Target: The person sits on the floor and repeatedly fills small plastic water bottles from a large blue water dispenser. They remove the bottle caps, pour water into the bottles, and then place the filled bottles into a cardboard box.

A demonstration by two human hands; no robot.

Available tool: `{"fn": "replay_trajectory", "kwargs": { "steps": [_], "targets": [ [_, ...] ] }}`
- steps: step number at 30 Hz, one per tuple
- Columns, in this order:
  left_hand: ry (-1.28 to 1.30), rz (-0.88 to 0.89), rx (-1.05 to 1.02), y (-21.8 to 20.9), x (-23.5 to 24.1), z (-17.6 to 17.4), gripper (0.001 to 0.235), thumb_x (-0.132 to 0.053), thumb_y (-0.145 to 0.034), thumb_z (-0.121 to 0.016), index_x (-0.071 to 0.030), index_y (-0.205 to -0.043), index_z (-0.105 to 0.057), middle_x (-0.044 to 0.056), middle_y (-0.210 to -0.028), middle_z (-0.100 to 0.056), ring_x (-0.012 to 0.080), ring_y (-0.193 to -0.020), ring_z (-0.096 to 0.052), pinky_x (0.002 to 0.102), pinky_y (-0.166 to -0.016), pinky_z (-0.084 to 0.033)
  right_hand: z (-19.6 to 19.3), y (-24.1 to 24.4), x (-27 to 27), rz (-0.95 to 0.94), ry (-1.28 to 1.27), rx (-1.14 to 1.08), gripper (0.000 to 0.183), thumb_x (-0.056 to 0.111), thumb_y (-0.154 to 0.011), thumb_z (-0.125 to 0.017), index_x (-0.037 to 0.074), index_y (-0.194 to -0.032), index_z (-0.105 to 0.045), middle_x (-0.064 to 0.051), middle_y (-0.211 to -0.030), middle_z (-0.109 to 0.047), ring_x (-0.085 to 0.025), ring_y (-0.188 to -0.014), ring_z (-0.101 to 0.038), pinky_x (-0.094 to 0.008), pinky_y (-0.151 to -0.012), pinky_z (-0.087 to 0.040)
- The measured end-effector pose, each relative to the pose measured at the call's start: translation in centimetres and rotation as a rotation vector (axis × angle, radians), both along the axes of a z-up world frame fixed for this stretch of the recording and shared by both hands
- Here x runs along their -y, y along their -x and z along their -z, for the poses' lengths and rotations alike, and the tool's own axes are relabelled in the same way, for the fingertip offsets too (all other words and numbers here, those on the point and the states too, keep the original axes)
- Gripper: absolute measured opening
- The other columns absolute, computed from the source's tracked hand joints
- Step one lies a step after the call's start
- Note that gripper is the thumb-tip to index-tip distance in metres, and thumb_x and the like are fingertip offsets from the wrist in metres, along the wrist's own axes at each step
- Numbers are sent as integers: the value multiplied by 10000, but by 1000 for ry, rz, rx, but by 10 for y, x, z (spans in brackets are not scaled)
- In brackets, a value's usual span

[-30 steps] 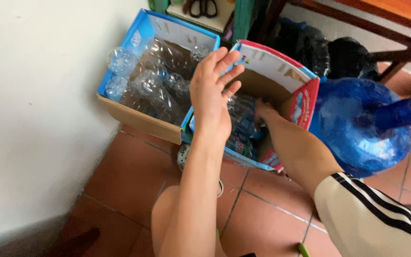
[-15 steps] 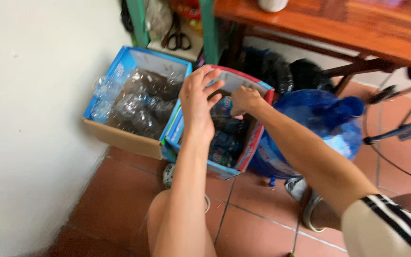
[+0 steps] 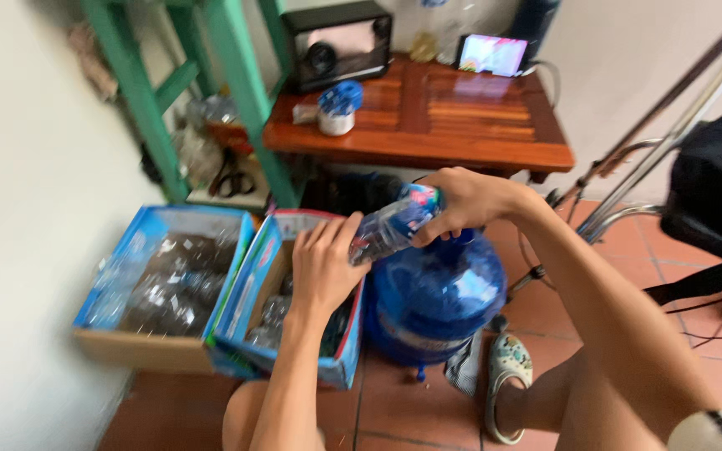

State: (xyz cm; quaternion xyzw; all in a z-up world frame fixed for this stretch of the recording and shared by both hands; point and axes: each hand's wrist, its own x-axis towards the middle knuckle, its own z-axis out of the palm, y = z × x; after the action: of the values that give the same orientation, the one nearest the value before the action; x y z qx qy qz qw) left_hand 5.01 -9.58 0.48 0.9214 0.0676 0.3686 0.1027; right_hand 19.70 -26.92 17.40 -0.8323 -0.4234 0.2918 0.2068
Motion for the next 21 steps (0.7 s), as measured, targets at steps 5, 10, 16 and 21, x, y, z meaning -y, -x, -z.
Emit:
{"fn": "replay_trajectory", "kwargs": {
  "steps": [5, 10, 16, 21],
  "targets": [
    [26, 35, -36, -35, 10, 10, 705, -304, -631, -825, -217, -1309, -655, -28, -1081, -697, 205, -1065, -635, 417, -864, -508, 62, -50, 46, 158, -406, 16, 368, 238, -785, -834, -3, -1058, -777, -242, -951, -754, -367, -888, -737, -508, -772, -658],
    [72, 90, -81, -66, 31, 17, 682, -267, -612, -798, -256, -1282, -672, -65, -1026, -696, 169, -1008, -639, 382, -838, -510, 102, -49, 68, 493, -859, -54, 119, 43, -891, -702, 99, -842, -794, -9, -700, -628, -121, -663, -570, -323, -587, -568],
    [616, 122, 10, -113, 65, 9, 727, -380, -619, -922, -103, -1258, -711, 163, -1041, -755, 391, -1020, -713, 471, -869, -542, 143, -93, 112, 1050, -1320, -477, 178, 32, -985, -614, 23, -1135, -710, -203, -898, -716, -298, -755, -771, -412, -673, -703],
    [821, 81, 154, -209, 66, -3, 745, -410, -593, -928, -170, -1253, -680, 193, -1089, -745, 464, -1103, -677, 537, -920, -512, 149, -109, 132, 1115, -1336, -731, 118, 30, -957, -625, 51, -1070, -652, -159, -868, -756, -228, -719, -773, -387, -675, -689]
  ]
}}
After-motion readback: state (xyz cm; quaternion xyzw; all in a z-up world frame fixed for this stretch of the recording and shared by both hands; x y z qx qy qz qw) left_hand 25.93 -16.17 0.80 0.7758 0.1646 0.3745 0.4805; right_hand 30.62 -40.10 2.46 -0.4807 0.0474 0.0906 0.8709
